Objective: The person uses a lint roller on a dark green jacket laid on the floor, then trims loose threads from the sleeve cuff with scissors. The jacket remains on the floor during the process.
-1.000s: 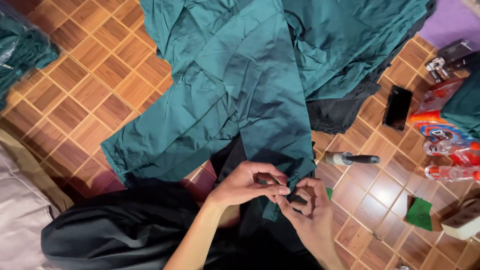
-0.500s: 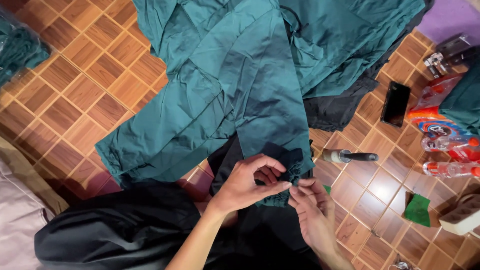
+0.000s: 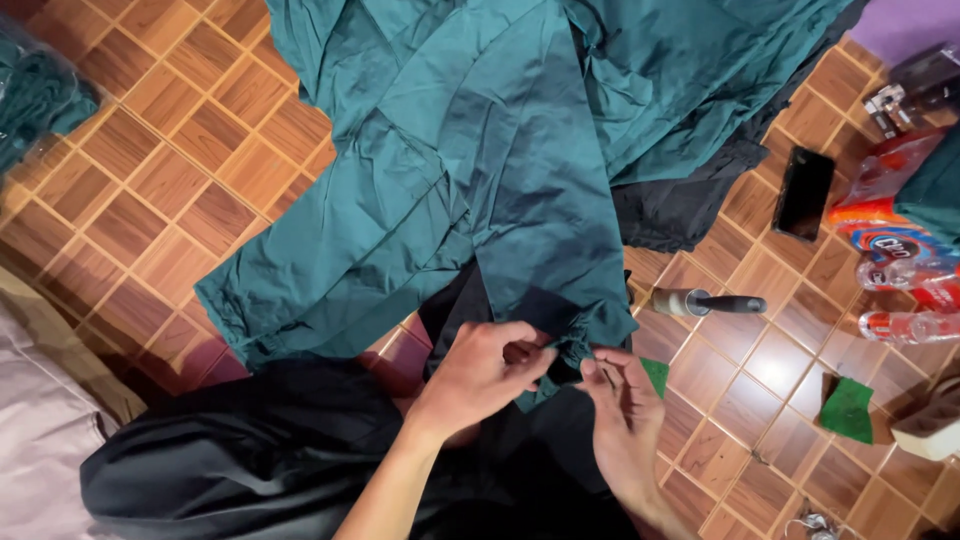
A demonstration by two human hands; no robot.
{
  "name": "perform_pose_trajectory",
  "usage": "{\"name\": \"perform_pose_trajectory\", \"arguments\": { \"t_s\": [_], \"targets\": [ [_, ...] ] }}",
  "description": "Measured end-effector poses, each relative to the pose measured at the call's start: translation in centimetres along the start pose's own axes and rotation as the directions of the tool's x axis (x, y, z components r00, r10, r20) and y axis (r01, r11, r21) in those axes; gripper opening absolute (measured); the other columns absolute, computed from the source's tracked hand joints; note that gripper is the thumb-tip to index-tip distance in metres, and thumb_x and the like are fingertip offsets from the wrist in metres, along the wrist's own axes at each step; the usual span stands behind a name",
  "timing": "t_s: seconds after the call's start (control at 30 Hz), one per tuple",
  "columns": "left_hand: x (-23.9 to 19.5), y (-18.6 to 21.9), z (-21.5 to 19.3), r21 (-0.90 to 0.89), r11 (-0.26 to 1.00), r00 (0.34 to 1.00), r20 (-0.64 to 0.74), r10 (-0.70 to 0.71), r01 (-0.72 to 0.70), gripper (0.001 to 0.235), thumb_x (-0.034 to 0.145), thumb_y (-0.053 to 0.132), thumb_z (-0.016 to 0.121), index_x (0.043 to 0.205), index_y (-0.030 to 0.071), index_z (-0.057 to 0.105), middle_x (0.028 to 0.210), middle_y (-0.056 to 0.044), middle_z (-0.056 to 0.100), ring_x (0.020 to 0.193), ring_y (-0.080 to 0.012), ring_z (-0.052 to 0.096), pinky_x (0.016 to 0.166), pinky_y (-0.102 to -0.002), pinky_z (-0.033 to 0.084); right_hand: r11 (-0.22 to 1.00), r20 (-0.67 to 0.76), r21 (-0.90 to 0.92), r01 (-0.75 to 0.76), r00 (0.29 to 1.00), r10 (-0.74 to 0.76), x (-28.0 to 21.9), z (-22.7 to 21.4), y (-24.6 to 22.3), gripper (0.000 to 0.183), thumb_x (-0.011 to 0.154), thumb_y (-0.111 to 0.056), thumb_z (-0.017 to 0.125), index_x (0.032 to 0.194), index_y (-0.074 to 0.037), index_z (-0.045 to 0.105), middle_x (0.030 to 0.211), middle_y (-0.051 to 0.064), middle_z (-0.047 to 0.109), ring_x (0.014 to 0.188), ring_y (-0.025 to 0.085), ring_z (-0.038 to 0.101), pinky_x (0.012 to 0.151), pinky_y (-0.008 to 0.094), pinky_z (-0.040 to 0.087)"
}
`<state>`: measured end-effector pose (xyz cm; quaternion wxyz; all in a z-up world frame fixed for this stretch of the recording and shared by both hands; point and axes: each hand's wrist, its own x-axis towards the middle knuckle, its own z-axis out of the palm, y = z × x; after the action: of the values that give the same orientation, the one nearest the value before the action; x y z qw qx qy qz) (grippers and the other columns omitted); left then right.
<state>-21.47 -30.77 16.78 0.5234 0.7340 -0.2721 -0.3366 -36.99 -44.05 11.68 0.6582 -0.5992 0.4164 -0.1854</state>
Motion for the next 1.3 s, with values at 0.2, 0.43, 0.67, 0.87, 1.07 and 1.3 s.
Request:
{"name": "perform_pose_trajectory", "arguments": {
  "t_s": [0.2,0.43,0.67,0.87,1.07,1.3],
  "targets": [
    [1.5,-1.5,0.6,-0.284,0.940,0.982,0.076,-0.172,0.187,0.018,0.093,0.018,0.073,0.093,0.002,0.080,0.080,-0.003,0.075,0.078,-0.0082,0.076,0.067,-0.030,0.074,0.906,0.114,-0.293,0.305,0.952,-0.284,0.3,0.5,-1.7,0.020,0.089,-0.001,0.073,0.108,0.000,0.066,0.102,0.010,0.070,0.084,0.015,0.076,0.080,0.023,0.064],
    [3.1,-6.0,3.4,-0.890,0.320,0.880,0.161,-0.447,0.325,0.013,0.084,0.008,0.078,0.089,-0.004,0.076,0.067,-0.007,0.063,0.072,-0.0282,0.073,0.081,-0.052,0.069,0.960,0.235,-0.210,0.186,0.963,-0.135,3.7,-1.7,-0.5,0.021,0.085,0.005,0.073,0.106,0.003,0.070,0.086,0.013,0.080,0.080,0.015,0.077,0.079,0.025,0.060],
    [3.8,-6.9,5.3,-0.969,-0.005,0.765,0.199,-0.612,0.248,0.010,0.092,0.012,0.062,0.086,0.003,0.063,0.075,-0.018,0.068,0.063,-0.0302,0.067,0.066,-0.038,0.061,0.886,0.242,0.438,-0.154,0.969,0.049,5.7,-3.1,2.3,0.011,0.092,0.008,0.059,0.097,0.002,0.068,0.094,0.012,0.069,0.082,0.031,0.072,0.084,0.045,0.063],
    [3.7,-8.6,6.4,-0.983,0.022,0.791,0.136,-0.597,0.185,0.025,0.103,0.021,0.046,0.081,0.016,0.056,0.077,-0.004,0.067,0.056,-0.0249,0.060,0.055,-0.039,0.054,0.674,0.254,0.556,-0.486,0.872,0.419,6.5,-3.8,1.7,0.025,0.088,0.002,0.061,0.064,-0.003,0.055,0.069,0.015,0.067,0.069,0.025,0.070,0.084,0.057,0.059],
    [4.2,-5.6,4.9,-0.984,-0.069,0.717,0.166,-0.677,0.163,0.023,0.096,0.009,0.051,0.075,0.015,0.059,0.072,0.003,0.066,0.066,-0.0161,0.062,0.059,-0.031,0.050,0.531,0.231,0.653,-0.540,0.809,0.540,5.5,0.0,-4.5,0.025,0.078,0.015,0.053,0.094,-0.004,0.060,0.090,0.005,0.069,0.087,0.016,0.066,0.091,0.036,0.060],
    [4.7,-5.1,4.4,-0.989,-0.081,0.695,0.144,-0.705,0.123,0.024,0.099,0.015,0.051,0.077,0.015,0.061,0.070,0.002,0.066,0.064,-0.0149,0.062,0.058,-0.028,0.048,0.562,0.211,0.637,-0.527,0.821,0.531,5.4,0.4,-3.0,0.038,0.079,0.011,0.049,0.112,-0.002,0.064,0.105,0.008,0.073,0.095,0.020,0.070,0.092,0.041,0.061]
  ]
}}
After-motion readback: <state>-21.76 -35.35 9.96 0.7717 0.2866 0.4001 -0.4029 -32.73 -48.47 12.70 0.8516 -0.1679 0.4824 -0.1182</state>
